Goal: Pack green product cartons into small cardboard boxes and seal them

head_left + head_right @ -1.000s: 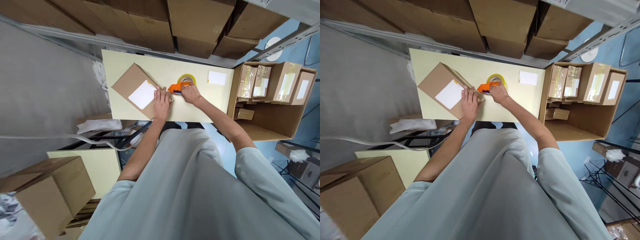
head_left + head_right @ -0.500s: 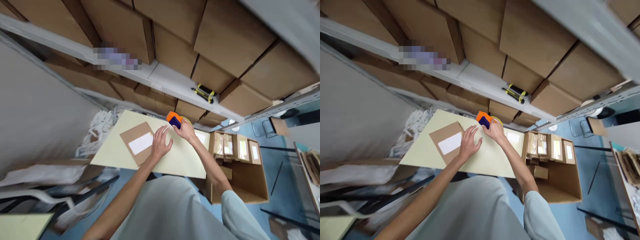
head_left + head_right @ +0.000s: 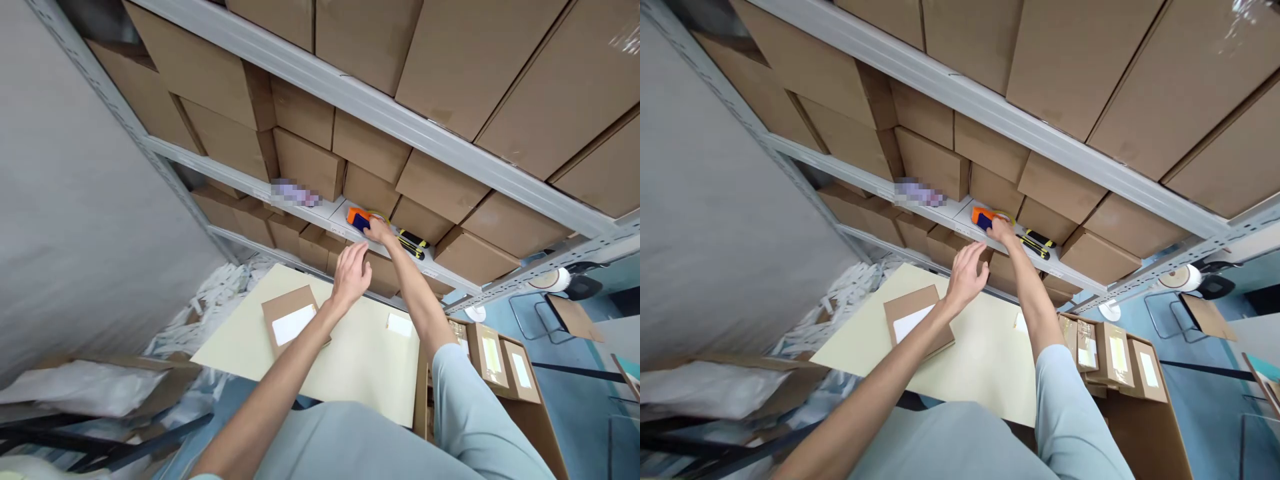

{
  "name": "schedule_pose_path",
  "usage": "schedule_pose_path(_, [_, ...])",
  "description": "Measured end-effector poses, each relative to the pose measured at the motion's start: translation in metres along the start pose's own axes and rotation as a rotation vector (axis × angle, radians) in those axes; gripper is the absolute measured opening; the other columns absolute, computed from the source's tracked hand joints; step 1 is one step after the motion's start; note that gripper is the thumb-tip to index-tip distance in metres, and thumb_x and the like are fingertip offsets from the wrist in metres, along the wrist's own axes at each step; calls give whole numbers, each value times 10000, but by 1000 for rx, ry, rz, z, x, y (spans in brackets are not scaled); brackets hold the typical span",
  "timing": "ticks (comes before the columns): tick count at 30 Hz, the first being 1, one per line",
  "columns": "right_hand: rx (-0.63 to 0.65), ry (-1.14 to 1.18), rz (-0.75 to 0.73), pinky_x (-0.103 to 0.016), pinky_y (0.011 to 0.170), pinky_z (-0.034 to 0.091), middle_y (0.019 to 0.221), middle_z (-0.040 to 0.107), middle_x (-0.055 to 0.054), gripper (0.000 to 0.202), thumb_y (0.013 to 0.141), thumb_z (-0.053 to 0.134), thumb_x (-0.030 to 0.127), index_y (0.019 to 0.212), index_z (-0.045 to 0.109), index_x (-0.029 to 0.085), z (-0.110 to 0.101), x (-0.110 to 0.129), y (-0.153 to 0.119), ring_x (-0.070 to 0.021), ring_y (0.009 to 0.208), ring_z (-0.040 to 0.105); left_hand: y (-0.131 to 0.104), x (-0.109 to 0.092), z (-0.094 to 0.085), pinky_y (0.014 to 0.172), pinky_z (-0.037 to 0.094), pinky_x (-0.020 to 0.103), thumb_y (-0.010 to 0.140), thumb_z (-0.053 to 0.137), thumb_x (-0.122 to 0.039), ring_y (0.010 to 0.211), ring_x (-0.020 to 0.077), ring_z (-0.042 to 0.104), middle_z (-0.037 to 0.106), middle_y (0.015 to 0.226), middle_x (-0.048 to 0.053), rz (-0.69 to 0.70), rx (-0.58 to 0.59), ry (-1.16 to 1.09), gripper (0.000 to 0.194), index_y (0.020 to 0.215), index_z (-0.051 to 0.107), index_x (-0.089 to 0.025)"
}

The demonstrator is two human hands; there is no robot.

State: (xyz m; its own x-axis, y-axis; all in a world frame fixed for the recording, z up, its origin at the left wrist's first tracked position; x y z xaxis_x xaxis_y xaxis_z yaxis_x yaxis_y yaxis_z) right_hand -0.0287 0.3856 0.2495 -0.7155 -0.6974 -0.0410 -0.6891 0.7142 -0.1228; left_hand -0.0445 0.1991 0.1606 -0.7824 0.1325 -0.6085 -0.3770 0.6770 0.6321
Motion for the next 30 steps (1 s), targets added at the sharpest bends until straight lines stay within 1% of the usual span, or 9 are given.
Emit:
schedule_pose_path(4, [-23, 16, 23, -469, 1169, 606, 1379, 798, -323, 418, 1125, 497, 240, 1424, 673, 6, 18, -4, 13, -358, 1290, 796, -65, 15, -5, 1341, 510, 629, 1075, 540, -235, 1488, 369, 698, 774, 1524, 170, -85, 76, 29, 518, 1573, 685, -233])
schedule_pose_path(6, [-179, 60, 17, -594, 1195, 582, 1403, 749, -385, 503, 1126, 447, 280, 1439, 653, -56, 35, -8, 13, -425, 1346, 745, -105, 31, -8, 1326, 529, 621, 1081, 539, -255, 1465, 369, 711, 777, 1507, 181, -164, 136, 51, 488, 1542, 696, -213])
schedule_pose_path(8, [-434, 165, -109, -712, 1229, 526, 1467, 698, -380, 620, 1183, 334, 393, 1537, 615, -31, 68, -10, 0, -460, 1421, 679, -151, 49, -13, 1324, 532, 617, 1077, 547, -266, 1473, 374, 703, 771, 1509, 192, -266, 203, 86, 478, 1525, 698, -195])
schedule_pose_path(11, [-546, 333, -184, -781, 1318, 405, 1640, 580, -333, 726, 1231, 186, 506, 1700, 528, 69, 155, -6, -51, -479, 1609, 540, -226, 73, -25, 1350, 511, 617, 1080, 538, -269, 1540, 370, 659, 746, 1556, 198, -432, 306, 154, 501, 1556, 674, -193])
schedule_pose_path(15, [-253, 630, 44, -717, 1353, 430, 1716, 556, -289, 718, 1242, 174, 538, 1751, 482, 136, 290, 31, -173, -426, 1665, 507, -301, 81, -41, 1423, 402, 648, 1142, 476, -324, 1733, 365, 465, 623, 1727, 219, -534, 466, 208, 553, 1665, 583, -177])
schedule_pose_path(18, [19, 864, 237, -641, 1338, 502, 1670, 633, -291, 701, 1242, 226, 543, 1708, 539, 123, 358, 70, -263, -385, 1589, 606, -316, 82, -44, 1472, 263, 687, 1181, 459, -407, 1827, 363, 272, 493, 1842, 218, -522, 588, 217, 594, 1735, 513, -200])
schedule_pose_path(22, [268, 1070, 369, -567, 1343, 533, 1767, 583, -261, 706, 1244, 249, 544, 1744, 518, 125, 393, 105, -327, -335, 1625, 611, -304, 96, -35, 1494, 132, 705, 1192, 460, -549, 1854, 357, 150, 384, 1910, 201, -488, 686, 260, 687, 1803, 426, -236])
schedule_pose_path(27, [257, 1300, 297, -481, 1494, 329, 1916, 403, -156, 825, 1234, 226, 672, 1836, 417, 142, 396, 134, -320, -248, 1802, 381, -299, 118, -22, 1499, 76, 691, 1176, 465, -631, 1860, 365, 94, 300, 1937, 233, -478, 691, 273, 797, 1830, 381, -184])
schedule_pose_path(30, [175, 1448, 300, -448, 1525, 248, 1912, 419, -113, 965, 1181, 189, 827, 1824, 468, 165, 407, 144, -298, -238, 1814, 356, -306, 124, -20, 1505, 49, 650, 1176, 444, -645, 1862, 360, 62, 286, 1941, 236, -480, 678, 252, 828, 1832, 380, -143])
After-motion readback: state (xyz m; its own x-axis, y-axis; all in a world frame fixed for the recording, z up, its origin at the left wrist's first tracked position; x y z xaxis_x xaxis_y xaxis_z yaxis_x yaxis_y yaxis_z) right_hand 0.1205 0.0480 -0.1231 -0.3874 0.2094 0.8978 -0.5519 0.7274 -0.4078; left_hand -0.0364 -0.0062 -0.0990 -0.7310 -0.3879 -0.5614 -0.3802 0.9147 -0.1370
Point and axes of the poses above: each hand's wrist, its own y-axis towards the middle knuckle, its own z-axis out of the palm, x = y × z, the point moved 2 cm from there along y, towards the middle knuckle
